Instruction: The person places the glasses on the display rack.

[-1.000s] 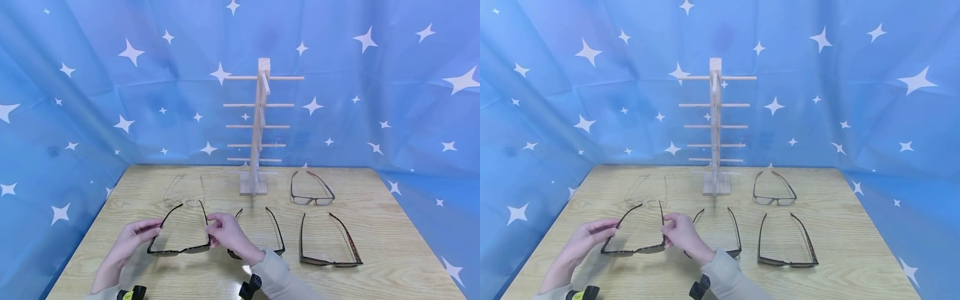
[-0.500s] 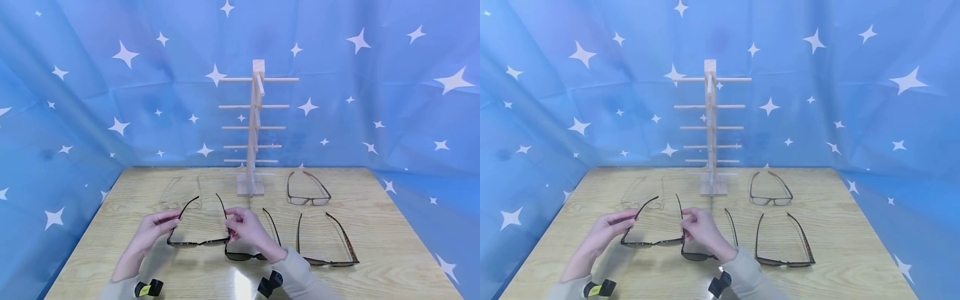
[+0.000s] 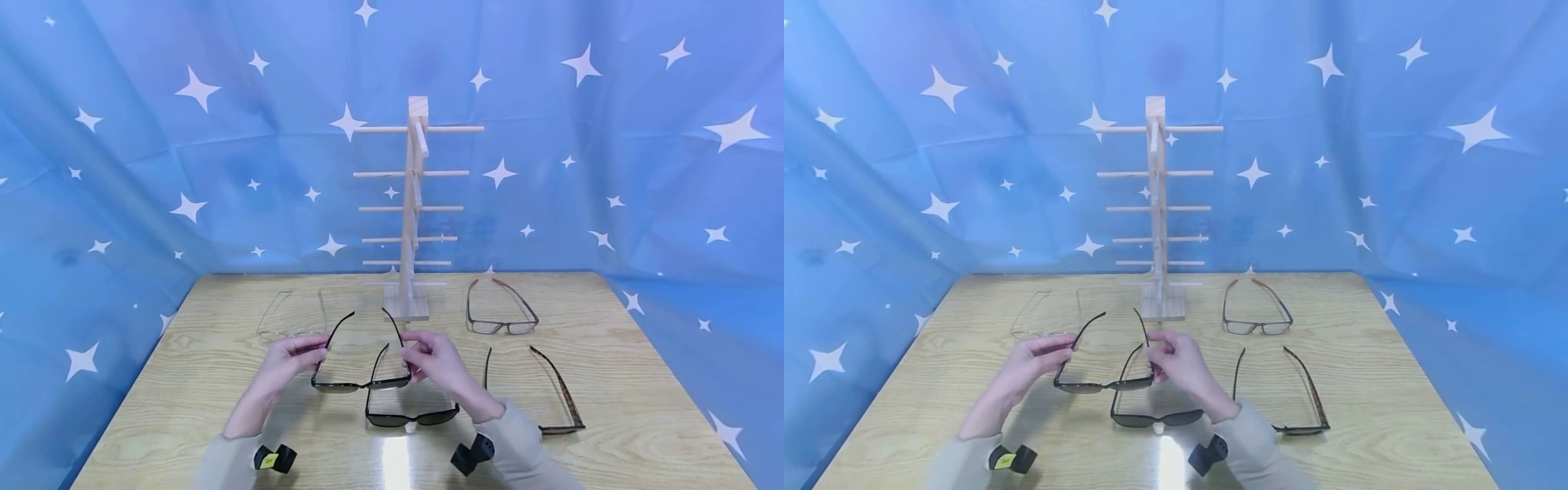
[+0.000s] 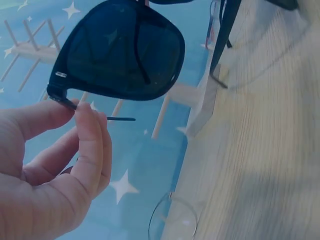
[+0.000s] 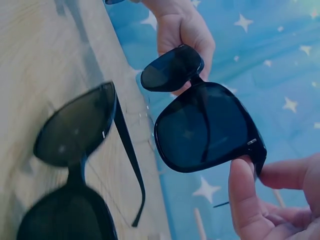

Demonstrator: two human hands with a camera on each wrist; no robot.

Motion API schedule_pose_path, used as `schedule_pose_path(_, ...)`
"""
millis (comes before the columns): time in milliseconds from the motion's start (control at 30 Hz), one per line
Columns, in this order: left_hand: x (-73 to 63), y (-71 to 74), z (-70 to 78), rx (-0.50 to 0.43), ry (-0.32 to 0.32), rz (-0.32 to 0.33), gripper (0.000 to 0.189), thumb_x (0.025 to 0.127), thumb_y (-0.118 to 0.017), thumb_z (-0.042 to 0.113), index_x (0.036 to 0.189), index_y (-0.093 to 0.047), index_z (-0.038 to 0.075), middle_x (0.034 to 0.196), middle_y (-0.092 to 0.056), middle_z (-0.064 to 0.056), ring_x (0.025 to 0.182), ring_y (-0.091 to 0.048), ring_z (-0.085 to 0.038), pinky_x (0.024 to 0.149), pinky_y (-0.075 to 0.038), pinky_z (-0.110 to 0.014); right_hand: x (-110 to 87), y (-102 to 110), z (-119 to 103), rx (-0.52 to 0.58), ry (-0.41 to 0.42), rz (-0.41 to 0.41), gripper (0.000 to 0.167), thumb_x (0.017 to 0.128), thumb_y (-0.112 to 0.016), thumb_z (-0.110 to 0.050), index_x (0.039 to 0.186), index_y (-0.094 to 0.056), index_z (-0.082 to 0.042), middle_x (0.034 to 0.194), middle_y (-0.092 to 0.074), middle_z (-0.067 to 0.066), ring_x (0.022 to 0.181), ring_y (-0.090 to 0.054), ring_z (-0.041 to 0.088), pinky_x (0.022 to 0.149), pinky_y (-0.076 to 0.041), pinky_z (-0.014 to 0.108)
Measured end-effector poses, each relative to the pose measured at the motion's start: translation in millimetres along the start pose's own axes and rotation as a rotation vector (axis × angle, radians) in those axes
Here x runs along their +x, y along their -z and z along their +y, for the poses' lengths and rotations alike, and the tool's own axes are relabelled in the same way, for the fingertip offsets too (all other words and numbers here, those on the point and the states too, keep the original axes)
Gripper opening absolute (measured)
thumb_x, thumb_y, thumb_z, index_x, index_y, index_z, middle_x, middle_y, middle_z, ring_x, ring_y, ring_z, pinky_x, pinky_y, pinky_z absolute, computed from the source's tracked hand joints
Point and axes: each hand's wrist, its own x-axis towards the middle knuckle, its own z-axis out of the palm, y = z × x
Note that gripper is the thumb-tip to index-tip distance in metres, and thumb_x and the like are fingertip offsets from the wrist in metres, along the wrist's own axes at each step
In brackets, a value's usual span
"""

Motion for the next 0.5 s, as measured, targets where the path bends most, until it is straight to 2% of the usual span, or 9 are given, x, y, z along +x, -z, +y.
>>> schedule_pose_path(167,8.9,-13.3,1.6,-0.057,0.003,-0.008,0.037,0.084,-0.065,0.0,0.119,-0.058,-0.009,0.117,-0.06,-0.024,0.087,-0.063,-0.011,0.075,-0.054,-0.023,-1.6,14.6,0.2,-0.016,-0.006,0.025,0.039,0.09,-0.058,-0.002,0.125,-0.049,0.013,0.076,-0.062,0.014,0.061,-0.056,0.014,0.055,-0.056,0.034)
schedule_pose_path(400,22.1,-31.3,2.2,-0.112,0.014,0.017,0.036,0.083,-0.066,-0.001,0.117,-0.059,-0.009,0.11,-0.065,-0.018,0.085,-0.064,-0.012,0.074,-0.054,-0.023,-3.2,29.2,0.9,-0.029,-0.02,0.08,0.037,0.09,-0.057,-0.001,0.124,-0.049,0.014,0.077,-0.062,0.013,0.058,-0.055,0.009,0.053,-0.055,0.026)
schedule_pose_path(500,27.6,-38.0,3.3,-0.122,0.015,0.034,0.033,0.083,-0.066,0.0,0.115,-0.061,-0.008,0.108,-0.065,-0.019,0.084,-0.064,-0.013,0.072,-0.054,-0.022,-1.6,34.5,2.2,-0.033,-0.028,0.096,0.037,0.09,-0.056,0.0,0.123,-0.049,0.014,0.077,-0.063,0.013,0.058,-0.056,0.01,0.053,-0.055,0.027)
